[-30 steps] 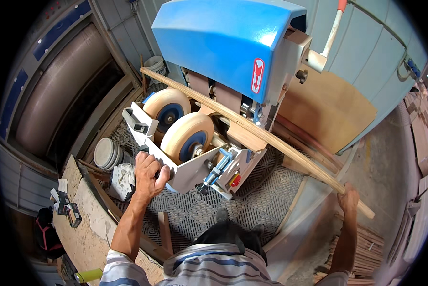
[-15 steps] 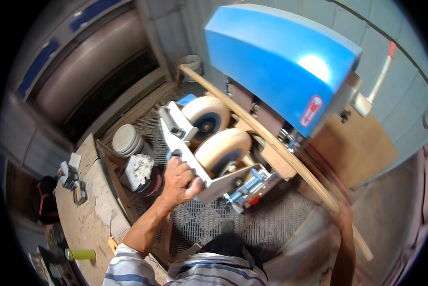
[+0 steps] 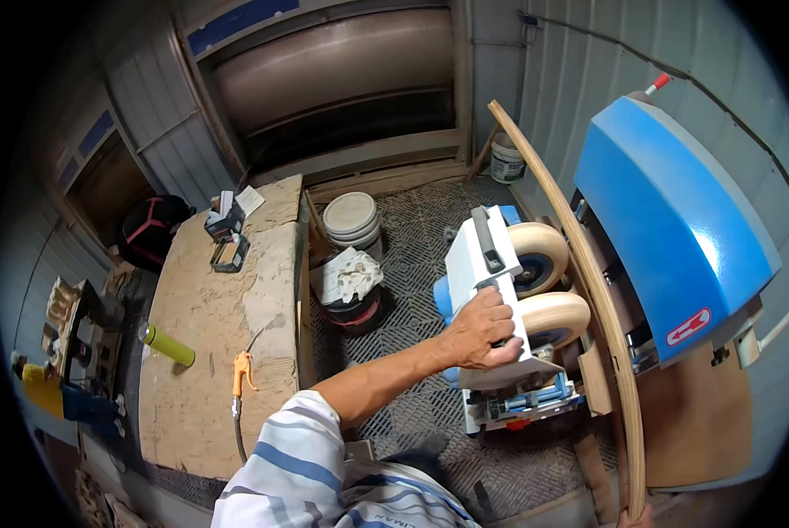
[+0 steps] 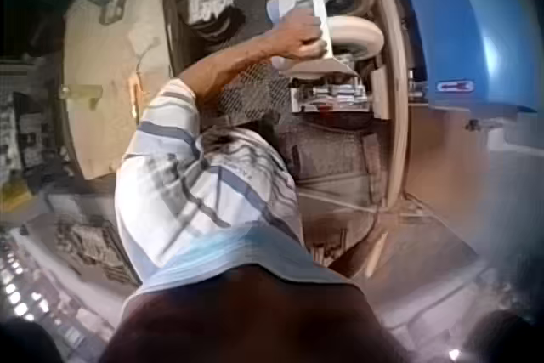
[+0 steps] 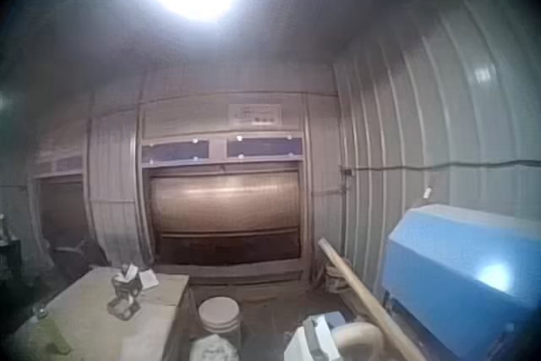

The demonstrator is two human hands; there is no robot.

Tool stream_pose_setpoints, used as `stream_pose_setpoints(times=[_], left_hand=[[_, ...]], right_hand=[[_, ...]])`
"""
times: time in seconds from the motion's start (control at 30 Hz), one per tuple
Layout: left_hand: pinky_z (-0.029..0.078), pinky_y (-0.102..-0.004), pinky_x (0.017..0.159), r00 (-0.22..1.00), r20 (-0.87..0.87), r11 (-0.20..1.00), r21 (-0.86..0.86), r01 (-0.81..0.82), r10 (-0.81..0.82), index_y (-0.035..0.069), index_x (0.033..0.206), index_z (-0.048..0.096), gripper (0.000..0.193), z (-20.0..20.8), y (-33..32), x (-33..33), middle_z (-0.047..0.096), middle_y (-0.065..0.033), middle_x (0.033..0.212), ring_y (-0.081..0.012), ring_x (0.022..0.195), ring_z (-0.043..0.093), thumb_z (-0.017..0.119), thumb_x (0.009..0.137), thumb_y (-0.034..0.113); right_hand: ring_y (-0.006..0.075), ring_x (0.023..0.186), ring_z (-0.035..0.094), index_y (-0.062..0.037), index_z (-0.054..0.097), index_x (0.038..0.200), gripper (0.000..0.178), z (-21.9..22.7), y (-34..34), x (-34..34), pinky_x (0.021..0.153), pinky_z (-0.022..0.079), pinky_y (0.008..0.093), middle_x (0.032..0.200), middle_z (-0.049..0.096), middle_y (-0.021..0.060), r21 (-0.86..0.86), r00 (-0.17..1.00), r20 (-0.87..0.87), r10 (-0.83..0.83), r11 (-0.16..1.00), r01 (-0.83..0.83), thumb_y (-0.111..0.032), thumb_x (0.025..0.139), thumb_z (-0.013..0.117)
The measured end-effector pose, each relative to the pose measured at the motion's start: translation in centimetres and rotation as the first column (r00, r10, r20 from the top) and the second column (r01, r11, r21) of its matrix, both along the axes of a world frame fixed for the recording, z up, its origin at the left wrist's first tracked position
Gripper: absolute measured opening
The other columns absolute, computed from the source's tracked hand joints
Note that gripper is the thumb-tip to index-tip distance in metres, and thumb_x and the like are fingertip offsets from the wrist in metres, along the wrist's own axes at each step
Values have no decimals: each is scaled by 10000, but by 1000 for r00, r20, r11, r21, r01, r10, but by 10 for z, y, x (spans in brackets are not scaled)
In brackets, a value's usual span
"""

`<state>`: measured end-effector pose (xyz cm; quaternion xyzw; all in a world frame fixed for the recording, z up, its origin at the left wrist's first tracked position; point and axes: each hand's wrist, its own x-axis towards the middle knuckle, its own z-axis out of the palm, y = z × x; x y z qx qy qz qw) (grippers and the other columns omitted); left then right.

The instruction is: The person picks up long, curved wooden pieces from a stack on the floor and feeds them through a stationary belt sander. They guide the wood with both hands to smooth the surface, then place the finished pieces back onto the stack. This process is repeated for multiple pieces in a workshop environment.

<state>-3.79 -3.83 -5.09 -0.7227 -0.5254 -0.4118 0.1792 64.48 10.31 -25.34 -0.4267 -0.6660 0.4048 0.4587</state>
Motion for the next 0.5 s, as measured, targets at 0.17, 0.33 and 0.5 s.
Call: stream_pose_setpoints(times=[0.17,0.33,0.5], left_hand=[[349,-368,670,999,30,999,36,9,-10,63,562,479,271,7,15,6,402,-80,619,-239,639,397,592,765,204],[362,-378,676,998,56,998,58,4,-8,39,554,492,272,21,44,20,442,-91,630,-248,654,422,583,766,182],[360,-386,696,999,30,998,61,14,-16,35,567,535,301,28,78,30,467,-101,638,-252,673,434,553,807,216]], right_hand=[[310,693,616,-154,586,1189,454,113,-45,-63,631,509,427,816,665,98,435,221,879,-422,900,-13,-363,795,666],[336,850,655,-89,637,1094,488,193,-70,-117,767,521,423,925,683,156,285,446,828,-340,940,187,-280,676,800],[331,857,657,-63,649,1050,418,205,-76,-115,760,520,423,932,685,151,356,477,778,-408,913,200,-217,689,793]])
